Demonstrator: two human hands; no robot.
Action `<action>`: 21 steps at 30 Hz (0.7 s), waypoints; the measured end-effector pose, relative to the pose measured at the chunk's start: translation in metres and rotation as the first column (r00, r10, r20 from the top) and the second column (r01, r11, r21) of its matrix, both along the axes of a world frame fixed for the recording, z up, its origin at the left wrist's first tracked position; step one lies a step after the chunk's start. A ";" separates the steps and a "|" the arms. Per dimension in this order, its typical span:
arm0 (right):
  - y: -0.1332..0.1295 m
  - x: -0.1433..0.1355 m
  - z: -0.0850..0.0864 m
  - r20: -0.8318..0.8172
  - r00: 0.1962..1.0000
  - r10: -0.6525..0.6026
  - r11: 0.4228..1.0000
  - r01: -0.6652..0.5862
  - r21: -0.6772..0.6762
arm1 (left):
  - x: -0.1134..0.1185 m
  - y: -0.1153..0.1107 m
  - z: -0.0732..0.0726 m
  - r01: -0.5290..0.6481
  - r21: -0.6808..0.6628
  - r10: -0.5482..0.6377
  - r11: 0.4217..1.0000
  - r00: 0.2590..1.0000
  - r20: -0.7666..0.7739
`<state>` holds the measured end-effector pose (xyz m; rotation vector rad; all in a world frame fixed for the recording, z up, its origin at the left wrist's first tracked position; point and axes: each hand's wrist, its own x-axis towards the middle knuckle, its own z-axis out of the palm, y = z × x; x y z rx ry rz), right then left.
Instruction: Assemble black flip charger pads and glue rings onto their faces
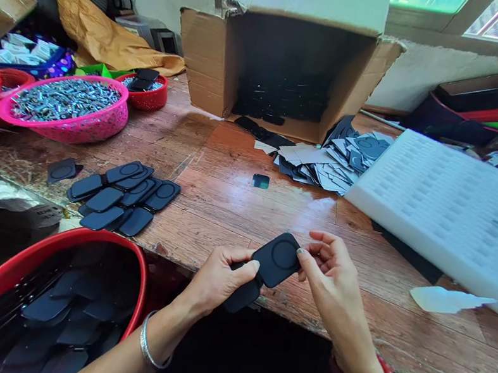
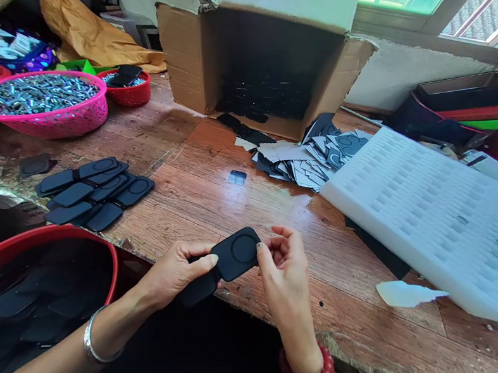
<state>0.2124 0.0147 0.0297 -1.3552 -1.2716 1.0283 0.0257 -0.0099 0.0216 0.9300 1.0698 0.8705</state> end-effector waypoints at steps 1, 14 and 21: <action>0.001 0.001 0.002 -0.005 0.999 0.044 0.998 -0.044 -0.052 | -0.001 0.000 0.000 0.005 -0.002 -0.005 1.000 1.000 0.009; 0.004 -0.022 0.007 0.080 0.992 0.098 0.962 -0.074 -0.264 | 0.000 -0.005 0.001 0.181 -0.014 -0.181 0.983 0.983 -0.017; -0.006 -0.023 -0.001 0.394 0.919 -0.009 0.991 0.060 -0.118 | 0.004 -0.005 0.003 0.125 -0.021 -0.124 0.992 0.991 0.046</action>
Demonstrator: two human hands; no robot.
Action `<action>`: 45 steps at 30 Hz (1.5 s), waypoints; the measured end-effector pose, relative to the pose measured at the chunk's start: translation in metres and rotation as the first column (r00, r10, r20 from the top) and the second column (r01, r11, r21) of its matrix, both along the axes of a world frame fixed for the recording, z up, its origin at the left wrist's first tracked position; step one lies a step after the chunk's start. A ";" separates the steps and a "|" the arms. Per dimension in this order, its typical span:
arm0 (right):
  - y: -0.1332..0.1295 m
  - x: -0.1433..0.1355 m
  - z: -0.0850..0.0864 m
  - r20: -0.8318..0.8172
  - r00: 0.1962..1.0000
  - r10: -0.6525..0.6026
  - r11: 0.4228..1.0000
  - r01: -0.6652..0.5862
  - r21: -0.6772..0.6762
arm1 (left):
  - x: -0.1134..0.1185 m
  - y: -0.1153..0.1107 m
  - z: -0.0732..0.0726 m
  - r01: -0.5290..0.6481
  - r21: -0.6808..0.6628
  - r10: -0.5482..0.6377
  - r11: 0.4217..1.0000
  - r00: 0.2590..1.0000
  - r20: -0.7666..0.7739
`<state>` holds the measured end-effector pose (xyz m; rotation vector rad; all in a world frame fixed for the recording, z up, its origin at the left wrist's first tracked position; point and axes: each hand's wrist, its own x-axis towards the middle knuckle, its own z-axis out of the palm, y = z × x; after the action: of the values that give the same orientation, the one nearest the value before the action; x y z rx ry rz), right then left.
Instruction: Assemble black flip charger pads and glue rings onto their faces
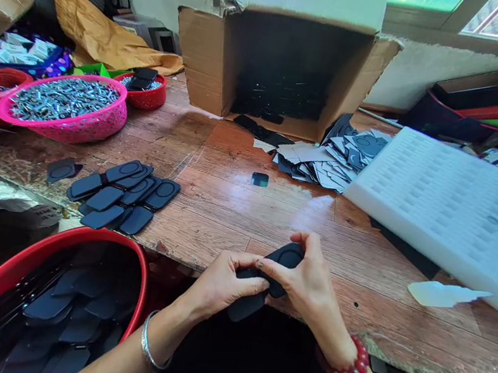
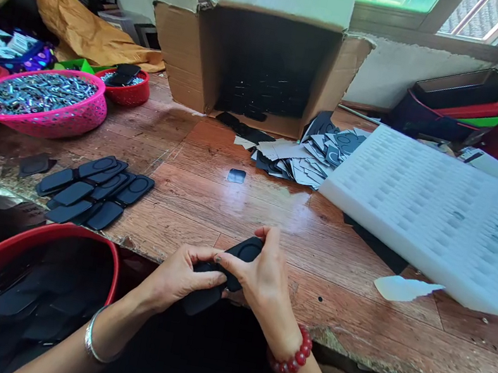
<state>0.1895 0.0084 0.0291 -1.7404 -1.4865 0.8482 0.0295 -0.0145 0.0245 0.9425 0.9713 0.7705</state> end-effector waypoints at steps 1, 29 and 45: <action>-0.001 0.001 -0.001 0.044 0.999 0.008 1.000 -0.009 0.021 | 0.000 0.000 0.001 -0.011 0.005 0.011 1.000 1.000 0.000; -0.005 0.015 -0.013 -0.771 0.637 0.025 0.956 -0.241 -0.169 | 0.006 -0.003 -0.010 -0.218 -0.011 0.218 0.976 0.974 0.060; -0.004 0.004 -0.050 -0.004 0.979 0.204 0.947 -0.196 0.253 | -0.267 0.056 0.018 -0.468 0.645 0.779 0.605 0.178 -0.602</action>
<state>0.1940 0.0048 -0.0207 -1.4033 -1.6919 0.7456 -0.2379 0.0416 0.0420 1.2366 2.3467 1.2304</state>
